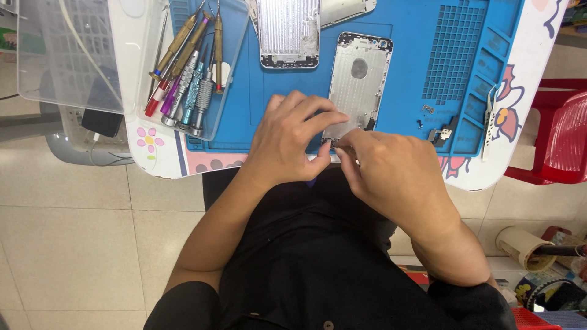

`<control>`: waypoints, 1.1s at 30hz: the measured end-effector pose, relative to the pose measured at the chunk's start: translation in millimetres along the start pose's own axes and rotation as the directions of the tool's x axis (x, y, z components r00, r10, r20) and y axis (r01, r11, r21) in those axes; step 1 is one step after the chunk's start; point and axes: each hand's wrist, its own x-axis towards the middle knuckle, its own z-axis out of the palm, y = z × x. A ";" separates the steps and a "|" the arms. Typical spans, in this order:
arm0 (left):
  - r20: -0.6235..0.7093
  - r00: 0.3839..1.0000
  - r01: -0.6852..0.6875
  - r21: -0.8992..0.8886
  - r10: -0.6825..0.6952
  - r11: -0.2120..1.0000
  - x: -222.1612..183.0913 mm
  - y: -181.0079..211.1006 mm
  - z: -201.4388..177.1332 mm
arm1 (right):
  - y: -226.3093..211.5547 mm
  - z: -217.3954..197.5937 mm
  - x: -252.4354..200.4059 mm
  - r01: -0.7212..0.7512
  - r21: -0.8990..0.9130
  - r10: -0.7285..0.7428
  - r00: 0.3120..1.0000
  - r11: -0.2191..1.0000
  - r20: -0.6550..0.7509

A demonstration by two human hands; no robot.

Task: Repairing a mobile phone by manipulating internal components and using a screwdriver on a repair mat.

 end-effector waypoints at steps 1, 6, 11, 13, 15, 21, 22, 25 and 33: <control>0.000 1.000 0.002 0.000 -0.002 1.000 -0.5 -0.6 0.4 | -0.7 0.4 0.9 0.001 0.001 -0.001 1.000 1.000 0.001; 0.001 1.000 -0.006 -0.001 0.006 1.000 -1.3 -1.8 2.1 | -3.1 4.9 1.4 -0.070 -0.057 0.069 0.997 0.996 -0.029; -0.004 1.000 -0.008 -0.004 0.008 1.000 -2.2 -1.9 1.7 | -1.3 5.4 -0.6 -0.052 -0.021 0.050 0.997 0.998 -0.065; 0.003 1.000 -0.006 -0.002 0.006 1.000 -2.1 -1.9 1.5 | -4.2 2.2 -1.2 -0.041 -0.007 0.040 0.997 0.999 -0.065; 0.004 1.000 -0.010 -0.012 0.011 1.000 -1.5 -1.4 1.3 | -8.5 -3.3 -1.2 0.005 0.052 -0.001 0.996 0.999 -0.087; 0.000 1.000 -0.018 0.006 0.018 1.000 -1.2 -0.9 1.7 | 4.0 1.0 -20.3 -0.019 0.105 0.029 0.995 0.994 -0.092; 0.002 1.000 -0.020 0.006 0.020 1.000 -0.8 -1.3 1.7 | 4.4 -1.7 -22.3 -0.021 0.106 0.031 0.995 0.994 -0.093; 0.006 1.000 -0.016 0.002 0.016 1.000 -1.9 -0.8 2.5 | 8.7 -3.9 -32.8 -0.079 0.211 0.110 0.984 0.974 -0.138; -0.004 0.999 -0.050 0.012 0.050 0.999 1.3 0.8 4.6 | 55.5 46.3 -61.5 0.071 0.600 0.209 0.900 0.797 -0.383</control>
